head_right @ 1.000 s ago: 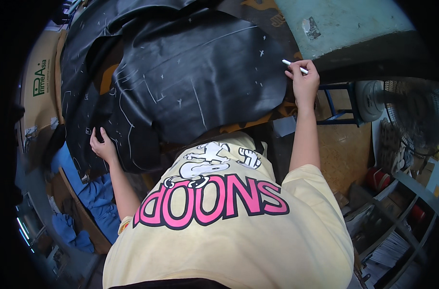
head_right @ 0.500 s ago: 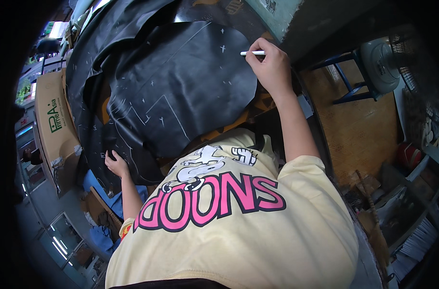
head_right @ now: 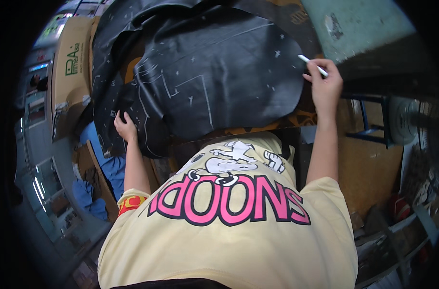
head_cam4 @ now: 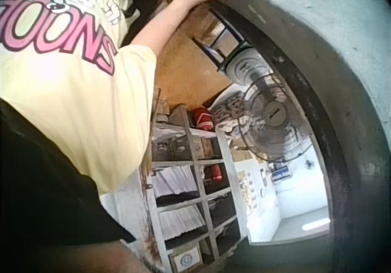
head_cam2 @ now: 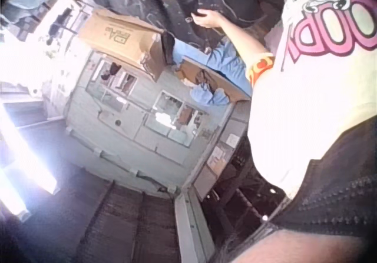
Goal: The person uses a white marker to draw outlines and symbols on a large black sheet of material laid on a work table. They repeatedly adjust the sheet and continue marking different sections throughout the clip.
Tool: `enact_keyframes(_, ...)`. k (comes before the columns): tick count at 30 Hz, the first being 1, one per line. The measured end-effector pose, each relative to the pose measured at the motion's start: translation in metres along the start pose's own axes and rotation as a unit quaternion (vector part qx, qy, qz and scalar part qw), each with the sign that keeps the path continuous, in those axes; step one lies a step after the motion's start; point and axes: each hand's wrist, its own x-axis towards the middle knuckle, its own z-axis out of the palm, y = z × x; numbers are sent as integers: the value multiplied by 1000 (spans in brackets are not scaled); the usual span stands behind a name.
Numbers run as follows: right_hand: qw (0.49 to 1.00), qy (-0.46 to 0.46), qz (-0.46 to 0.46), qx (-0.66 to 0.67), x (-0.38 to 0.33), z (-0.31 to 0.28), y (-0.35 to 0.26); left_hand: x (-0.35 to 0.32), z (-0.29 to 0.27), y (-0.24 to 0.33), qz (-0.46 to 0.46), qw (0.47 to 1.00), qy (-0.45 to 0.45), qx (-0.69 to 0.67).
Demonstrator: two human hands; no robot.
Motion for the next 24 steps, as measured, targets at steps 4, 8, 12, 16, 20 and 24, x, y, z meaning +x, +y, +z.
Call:
enact_keyframes(4, 999, 21, 33, 0, 17, -5, 9, -1, -5, 19, -2, 1000, 9, -17)
enact_keyframes(8, 996, -27, 79, -40, 38, 16, -3, 2, -10, 11, -44, 991, 19, -128)
enact_keyframes(12, 966, -84, 28, -242, 60, 28, 6, 9, -18, -34, -135, 973, 90, -165)
enact_keyframes(16, 972, -80, 87, -203, 52, 22, 0, 9, -29, -103, -294, 950, 93, -52)
enact_keyframes(20, 965, -107, 162, -176, 14, 22, -14, 13, -22, -191, -402, 891, 74, -198)
enact_keyframes(24, 971, -66, 124, -192, -11, 5, -21, 41, -25, -207, -508, 806, 68, -296)
